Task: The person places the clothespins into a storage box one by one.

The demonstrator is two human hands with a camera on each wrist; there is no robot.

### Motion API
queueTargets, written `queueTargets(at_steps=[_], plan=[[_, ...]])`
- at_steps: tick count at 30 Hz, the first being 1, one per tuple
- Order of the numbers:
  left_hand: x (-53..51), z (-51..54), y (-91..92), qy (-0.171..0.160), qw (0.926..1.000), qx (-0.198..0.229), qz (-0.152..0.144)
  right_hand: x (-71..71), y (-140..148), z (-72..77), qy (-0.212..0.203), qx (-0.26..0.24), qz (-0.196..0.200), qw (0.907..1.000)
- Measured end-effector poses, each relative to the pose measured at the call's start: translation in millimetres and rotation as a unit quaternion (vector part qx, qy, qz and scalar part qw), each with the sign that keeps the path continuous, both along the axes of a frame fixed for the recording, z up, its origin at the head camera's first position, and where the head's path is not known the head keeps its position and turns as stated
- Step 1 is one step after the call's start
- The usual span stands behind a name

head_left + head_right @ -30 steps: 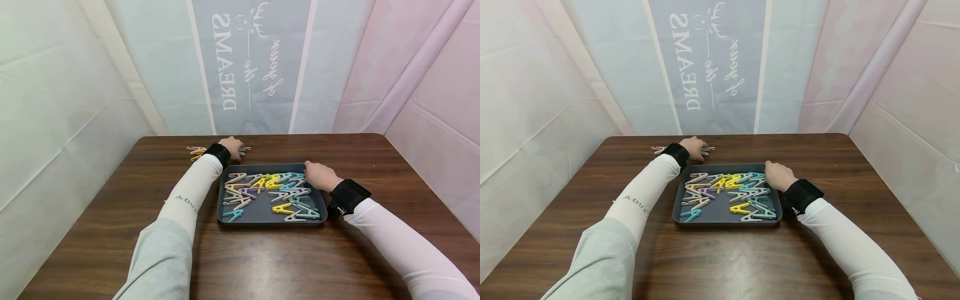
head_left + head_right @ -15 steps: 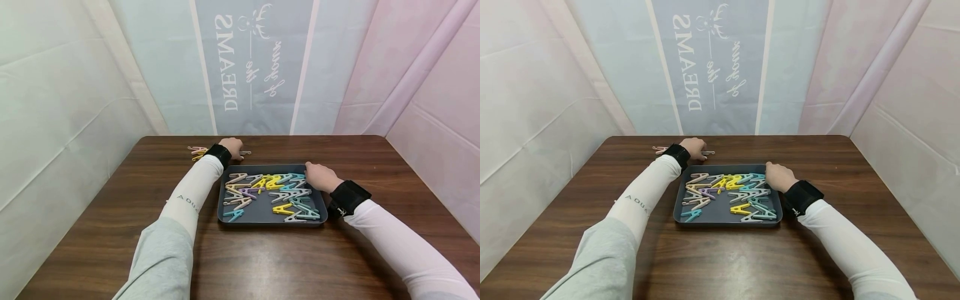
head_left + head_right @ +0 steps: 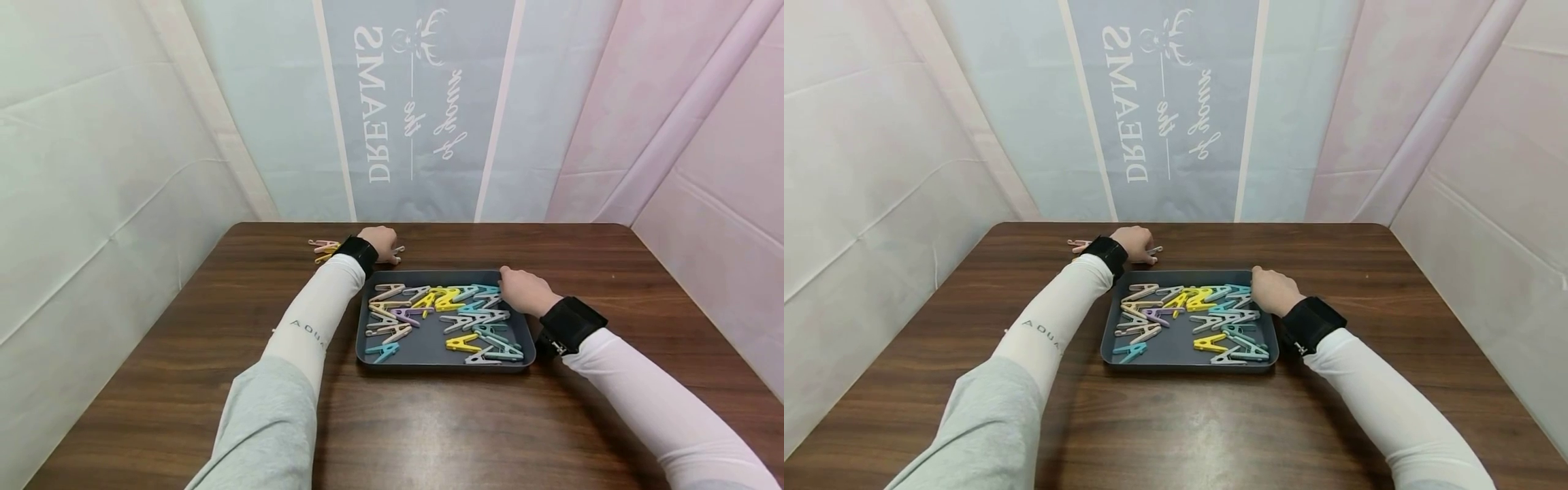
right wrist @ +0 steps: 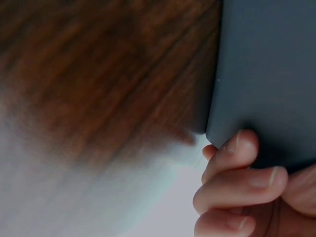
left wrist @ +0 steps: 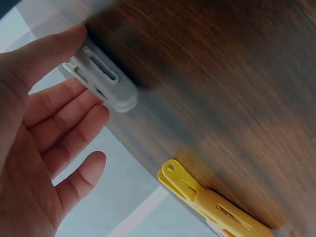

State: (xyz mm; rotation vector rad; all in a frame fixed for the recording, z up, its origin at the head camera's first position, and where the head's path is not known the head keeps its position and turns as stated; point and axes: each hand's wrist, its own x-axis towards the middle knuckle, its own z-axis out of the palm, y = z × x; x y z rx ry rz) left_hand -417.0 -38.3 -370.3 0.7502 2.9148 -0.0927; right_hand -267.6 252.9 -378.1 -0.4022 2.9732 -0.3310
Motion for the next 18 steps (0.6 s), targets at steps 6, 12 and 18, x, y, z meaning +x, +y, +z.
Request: queueTargets(at_steps=[6,12,18], plan=[[1.2,8.5,-12.6,0.011,0.9991,0.042,-0.001,0.1,-0.6,-0.6,-0.004,0.000,-0.005,1.0000],[12.3,33.3,-20.3,-0.007,0.9939,0.109,-0.015,0.0,-0.8,-0.2,-0.006,0.007,-0.012,0.9999],[35.7,55.7,-20.4,0.005,0.9902,0.130,-0.050,0.0,-2.1,1.3,-0.015,0.006,-0.015,0.9998]])
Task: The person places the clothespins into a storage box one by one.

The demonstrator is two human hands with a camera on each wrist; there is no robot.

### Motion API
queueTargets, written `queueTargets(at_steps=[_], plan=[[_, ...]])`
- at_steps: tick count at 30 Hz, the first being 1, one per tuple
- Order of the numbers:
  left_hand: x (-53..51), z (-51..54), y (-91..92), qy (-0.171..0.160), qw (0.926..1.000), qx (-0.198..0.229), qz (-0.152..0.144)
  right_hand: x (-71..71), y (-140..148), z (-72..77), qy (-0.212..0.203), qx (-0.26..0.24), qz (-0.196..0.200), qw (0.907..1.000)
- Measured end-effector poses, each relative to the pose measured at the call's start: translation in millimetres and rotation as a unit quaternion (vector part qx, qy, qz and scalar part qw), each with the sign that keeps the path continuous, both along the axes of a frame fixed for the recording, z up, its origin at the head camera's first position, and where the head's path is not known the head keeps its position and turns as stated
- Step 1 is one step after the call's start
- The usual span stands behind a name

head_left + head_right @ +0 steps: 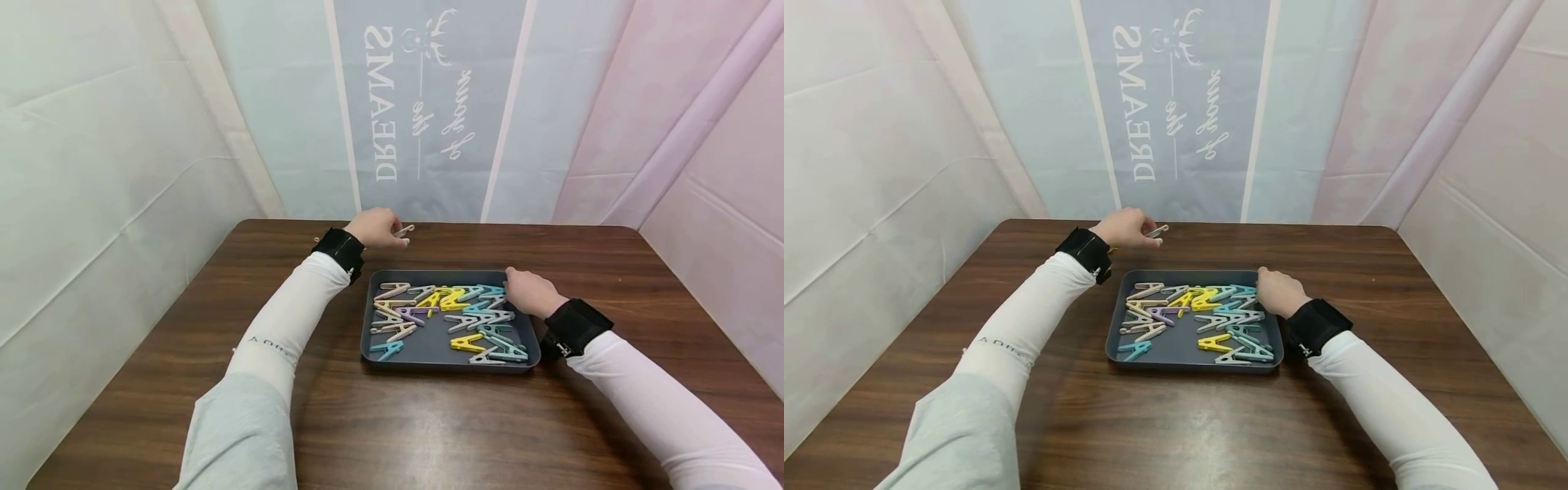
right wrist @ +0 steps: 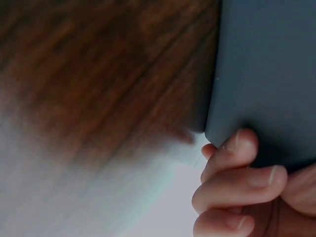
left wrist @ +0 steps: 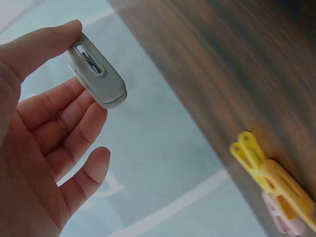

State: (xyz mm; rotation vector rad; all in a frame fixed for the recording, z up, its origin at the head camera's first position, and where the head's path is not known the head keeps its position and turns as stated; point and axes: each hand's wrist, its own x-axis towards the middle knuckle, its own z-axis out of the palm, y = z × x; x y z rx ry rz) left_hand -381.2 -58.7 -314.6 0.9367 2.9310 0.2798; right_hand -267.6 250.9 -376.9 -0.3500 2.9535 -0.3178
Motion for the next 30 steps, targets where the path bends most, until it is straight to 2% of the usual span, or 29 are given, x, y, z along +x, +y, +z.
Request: queueTargets(at_steps=[6,12,17,22,30], plan=[[37.1,9.0,18.2,0.002,0.9979,-0.024,-0.060,2.2,1.0,1.0,0.001,0.000,-0.001,1.0000],[72.5,5.1,40.5,0.005,0.9888,-0.061,-0.136,3.8,0.8,-0.5,0.003,-0.001,0.005,1.0000],[99.2,1.4,50.9,-0.001,0.9811,-0.091,-0.171,3.1,0.5,-2.0,0.004,-0.003,0.011,0.9999],[113.1,-8.4,53.7,-0.006,0.9764,-0.117,-0.181,1.0,0.5,-0.9,0.011,0.000,0.013,0.9999],[118.6,-23.0,58.6,-0.034,0.9714,-0.157,-0.175,0.7,0.2,-0.8,0.006,-0.001,0.011,0.9999]])
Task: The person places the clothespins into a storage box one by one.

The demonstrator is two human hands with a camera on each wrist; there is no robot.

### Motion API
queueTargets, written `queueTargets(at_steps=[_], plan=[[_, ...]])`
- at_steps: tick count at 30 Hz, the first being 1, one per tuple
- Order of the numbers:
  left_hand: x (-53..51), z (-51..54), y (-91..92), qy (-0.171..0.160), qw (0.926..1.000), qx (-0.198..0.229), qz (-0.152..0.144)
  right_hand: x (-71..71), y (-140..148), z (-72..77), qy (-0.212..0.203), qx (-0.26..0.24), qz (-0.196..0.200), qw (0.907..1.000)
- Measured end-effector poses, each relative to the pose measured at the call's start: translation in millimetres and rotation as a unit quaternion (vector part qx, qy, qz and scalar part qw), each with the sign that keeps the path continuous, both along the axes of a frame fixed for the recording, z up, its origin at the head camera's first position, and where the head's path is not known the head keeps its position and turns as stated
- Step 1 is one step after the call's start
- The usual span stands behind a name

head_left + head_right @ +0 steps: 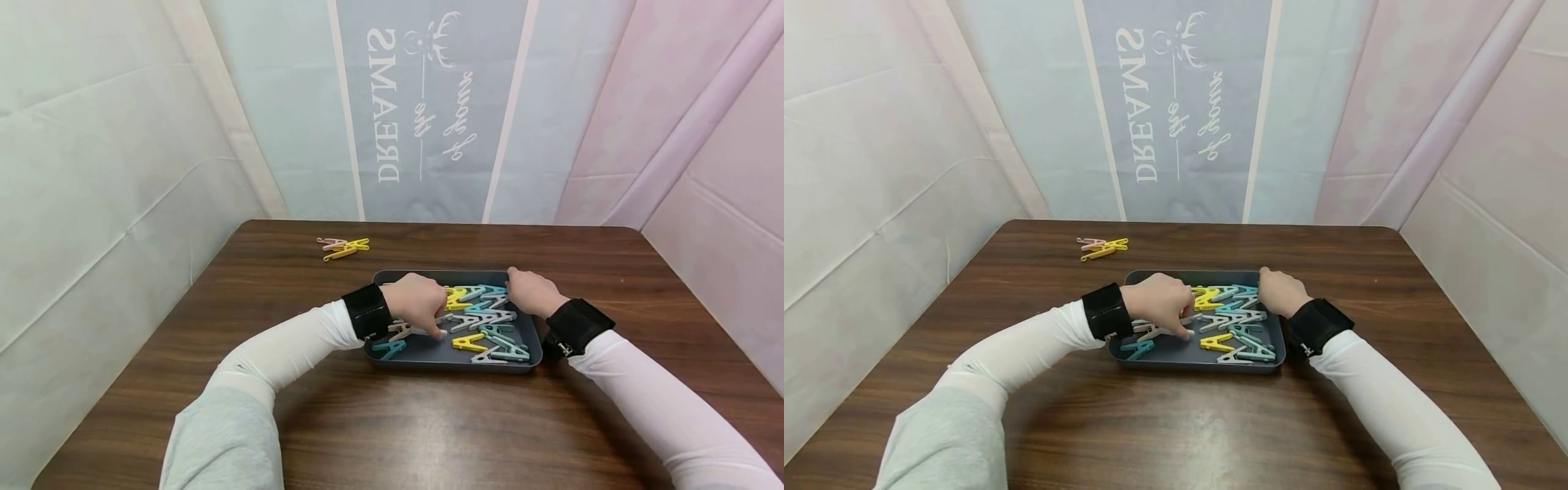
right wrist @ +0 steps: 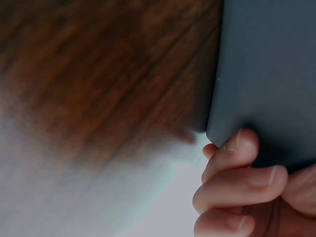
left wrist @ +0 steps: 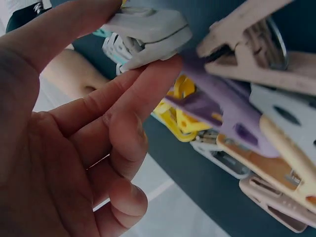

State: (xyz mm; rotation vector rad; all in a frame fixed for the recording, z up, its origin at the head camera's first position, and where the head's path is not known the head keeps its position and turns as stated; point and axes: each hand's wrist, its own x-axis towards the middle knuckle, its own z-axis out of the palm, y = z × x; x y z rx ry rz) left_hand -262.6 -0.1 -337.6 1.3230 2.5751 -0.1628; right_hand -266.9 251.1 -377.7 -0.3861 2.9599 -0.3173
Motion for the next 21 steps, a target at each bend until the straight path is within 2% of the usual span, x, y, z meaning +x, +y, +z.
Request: queueTargets(at_steps=[4,13,21], plan=[[2.6,-4.1,2.9,-0.007,0.9999,-0.013,-0.006,1.3,-0.3,0.8,0.000,0.000,-0.001,1.0000],[6.4,-6.9,8.4,0.008,0.9993,-0.018,-0.032,0.5,1.0,-1.9,0.005,-0.005,0.006,1.0000],[5.6,-10.4,11.6,0.040,0.9979,-0.019,-0.048,0.4,1.9,-3.6,0.007,-0.006,0.004,0.9999]])
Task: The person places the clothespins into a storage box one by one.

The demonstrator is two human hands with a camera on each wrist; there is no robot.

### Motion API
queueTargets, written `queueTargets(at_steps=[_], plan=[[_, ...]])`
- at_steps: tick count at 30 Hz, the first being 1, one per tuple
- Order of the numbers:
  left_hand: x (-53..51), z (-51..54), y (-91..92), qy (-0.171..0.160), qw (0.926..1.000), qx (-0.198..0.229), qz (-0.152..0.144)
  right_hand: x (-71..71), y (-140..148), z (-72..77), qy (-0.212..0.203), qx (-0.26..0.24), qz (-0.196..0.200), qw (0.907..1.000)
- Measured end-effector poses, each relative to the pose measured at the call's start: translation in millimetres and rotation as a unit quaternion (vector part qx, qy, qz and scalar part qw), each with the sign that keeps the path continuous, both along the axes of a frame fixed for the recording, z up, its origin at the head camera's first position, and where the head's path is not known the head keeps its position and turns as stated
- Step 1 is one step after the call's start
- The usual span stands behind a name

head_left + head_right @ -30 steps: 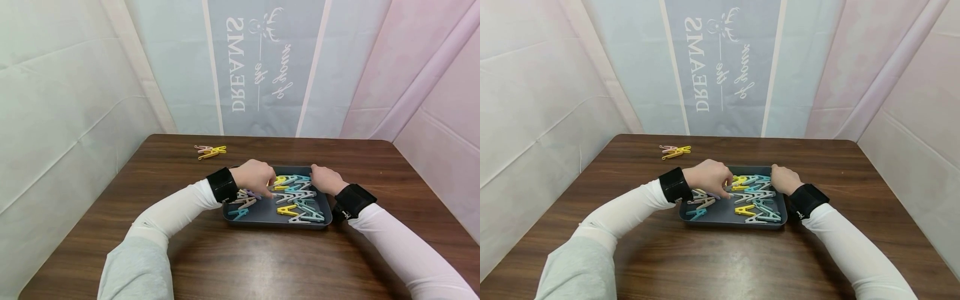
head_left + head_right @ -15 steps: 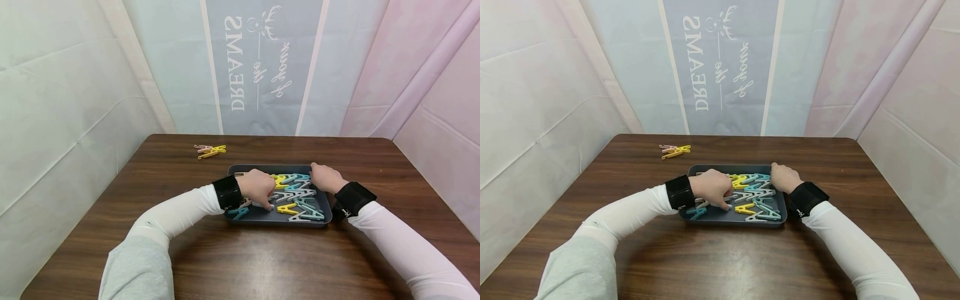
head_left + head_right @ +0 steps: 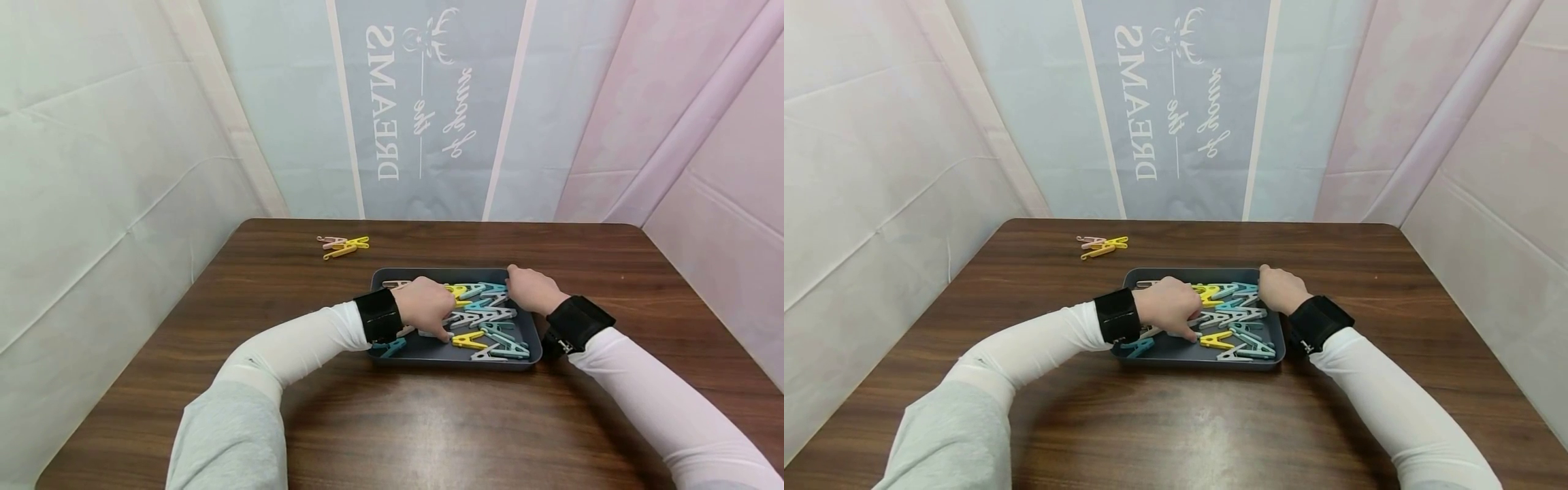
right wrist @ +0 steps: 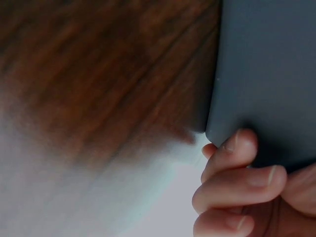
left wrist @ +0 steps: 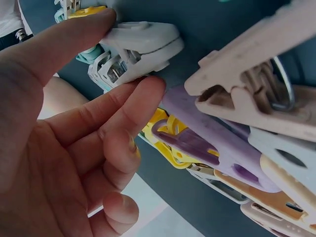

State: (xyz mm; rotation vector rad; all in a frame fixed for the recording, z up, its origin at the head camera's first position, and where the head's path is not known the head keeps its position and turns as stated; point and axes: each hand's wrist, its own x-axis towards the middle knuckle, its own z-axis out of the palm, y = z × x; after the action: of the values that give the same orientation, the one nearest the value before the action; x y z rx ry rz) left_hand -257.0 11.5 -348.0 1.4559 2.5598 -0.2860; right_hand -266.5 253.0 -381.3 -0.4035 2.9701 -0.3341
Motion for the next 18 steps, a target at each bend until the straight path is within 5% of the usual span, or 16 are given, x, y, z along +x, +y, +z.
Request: queueTargets(at_steps=[10,18], plan=[[-5.3,6.5,-12.5,0.005,0.9984,0.050,0.025,-0.2,-0.4,-1.7,-0.005,0.002,0.003,1.0000],[-37.3,25.8,-59.4,0.023,0.9787,0.154,0.134,0.4,-0.5,-0.9,-0.008,0.007,-0.004,0.9999]])
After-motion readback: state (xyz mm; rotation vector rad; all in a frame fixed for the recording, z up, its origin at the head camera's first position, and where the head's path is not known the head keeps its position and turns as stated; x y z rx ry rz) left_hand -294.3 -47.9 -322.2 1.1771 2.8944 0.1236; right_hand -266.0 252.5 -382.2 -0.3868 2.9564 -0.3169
